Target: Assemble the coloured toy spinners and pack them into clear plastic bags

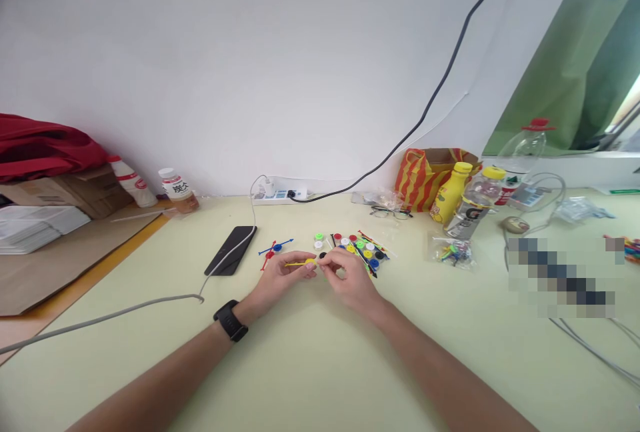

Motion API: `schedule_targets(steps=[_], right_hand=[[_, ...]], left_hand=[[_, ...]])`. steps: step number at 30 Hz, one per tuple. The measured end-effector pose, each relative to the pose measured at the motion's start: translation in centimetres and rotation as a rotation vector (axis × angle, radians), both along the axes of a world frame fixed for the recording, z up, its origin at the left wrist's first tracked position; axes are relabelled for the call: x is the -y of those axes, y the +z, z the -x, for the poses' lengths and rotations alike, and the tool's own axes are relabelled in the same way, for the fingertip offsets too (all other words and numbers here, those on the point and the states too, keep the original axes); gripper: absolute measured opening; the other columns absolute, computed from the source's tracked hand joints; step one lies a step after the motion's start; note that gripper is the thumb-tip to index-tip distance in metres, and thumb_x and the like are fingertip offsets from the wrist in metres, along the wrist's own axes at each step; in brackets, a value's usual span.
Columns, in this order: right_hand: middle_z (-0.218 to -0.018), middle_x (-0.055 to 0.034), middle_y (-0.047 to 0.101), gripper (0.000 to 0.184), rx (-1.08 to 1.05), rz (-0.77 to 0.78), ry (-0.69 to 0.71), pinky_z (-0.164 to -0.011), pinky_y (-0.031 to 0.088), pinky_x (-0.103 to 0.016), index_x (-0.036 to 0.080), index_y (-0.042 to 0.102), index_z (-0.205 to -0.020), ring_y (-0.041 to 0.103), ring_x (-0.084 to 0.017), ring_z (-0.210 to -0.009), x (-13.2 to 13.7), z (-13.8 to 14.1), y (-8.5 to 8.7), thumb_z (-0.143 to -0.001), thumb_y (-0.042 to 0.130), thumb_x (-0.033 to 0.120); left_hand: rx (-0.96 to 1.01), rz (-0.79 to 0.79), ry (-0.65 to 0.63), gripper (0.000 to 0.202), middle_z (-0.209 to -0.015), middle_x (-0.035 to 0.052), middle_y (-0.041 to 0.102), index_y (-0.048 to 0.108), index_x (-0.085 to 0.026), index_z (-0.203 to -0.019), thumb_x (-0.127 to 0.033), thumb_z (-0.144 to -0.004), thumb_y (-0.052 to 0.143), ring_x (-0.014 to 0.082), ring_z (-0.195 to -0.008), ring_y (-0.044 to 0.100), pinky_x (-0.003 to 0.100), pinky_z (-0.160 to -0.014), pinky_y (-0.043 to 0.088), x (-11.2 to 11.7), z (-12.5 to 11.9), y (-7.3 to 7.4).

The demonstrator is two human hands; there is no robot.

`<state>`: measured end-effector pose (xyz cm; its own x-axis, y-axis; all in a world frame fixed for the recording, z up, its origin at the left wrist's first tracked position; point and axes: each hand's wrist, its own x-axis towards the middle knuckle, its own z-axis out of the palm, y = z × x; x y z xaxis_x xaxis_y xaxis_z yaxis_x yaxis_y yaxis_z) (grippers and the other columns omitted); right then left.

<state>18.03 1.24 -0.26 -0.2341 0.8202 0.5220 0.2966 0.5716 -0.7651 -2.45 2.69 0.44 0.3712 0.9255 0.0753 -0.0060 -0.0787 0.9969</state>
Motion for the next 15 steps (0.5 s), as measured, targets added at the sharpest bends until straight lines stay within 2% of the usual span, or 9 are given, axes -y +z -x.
schedule_targets(steps=[4, 8, 12, 15], right_hand=[[-0.085, -0.0062, 0.069, 0.017, 0.002, 0.012, -0.011, -0.068, 0.052, -0.03, 0.021, 0.074, -0.092, 0.065, -0.02, -0.078, 0.11, 0.06, 0.05, -0.094, 0.058, 0.025], [-0.089, -0.0072, 0.071, 0.018, -0.005, 0.093, -0.006, -0.068, 0.054, -0.032, 0.022, 0.075, -0.095, 0.066, -0.021, -0.08, 0.15, 0.14, 0.09, -0.094, 0.062, 0.034], [-0.089, -0.0063, 0.071, 0.023, -0.117, 0.22, 0.047, -0.072, 0.055, -0.034, 0.022, 0.074, -0.096, 0.066, -0.02, -0.078, -0.22, 0.13, -0.23, -0.092, 0.065, 0.042], [-0.082, -0.0039, 0.07, 0.026, -0.233, 0.308, 0.092, -0.071, 0.055, -0.033, 0.02, 0.073, -0.096, 0.065, -0.019, -0.073, -0.64, 0.01, -0.52, -0.089, 0.07, 0.045]], left_hand=[[0.011, -0.004, 0.015, 0.042, -0.109, 0.0122, 0.078, 0.077, -0.015, -0.111, -0.043, -0.08, 0.082, 0.0265, -0.092, 0.077, 0.04, -0.09, 0.062, -0.03, 0.02, -0.06], [0.01, -0.043, 0.018, 0.04, -0.108, 0.0111, 0.078, 0.077, -0.016, -0.109, -0.04, -0.078, 0.085, 0.0275, -0.097, 0.076, 0.041, -0.093, 0.061, -0.27, 0.1, -0.38], [0.008, -0.044, 0.023, 0.04, -0.109, 0.0112, 0.078, 0.077, -0.016, -0.108, -0.04, -0.078, 0.085, 0.028, -0.097, 0.076, 0.042, -0.093, 0.061, -0.39, 0.05, -0.55], [0.017, -0.02, 0.026, 0.041, -0.109, 0.0117, 0.078, 0.078, -0.015, -0.109, -0.041, -0.078, 0.084, 0.0281, -0.098, 0.076, 0.042, -0.093, 0.062, -0.32, -0.07, -0.5]])
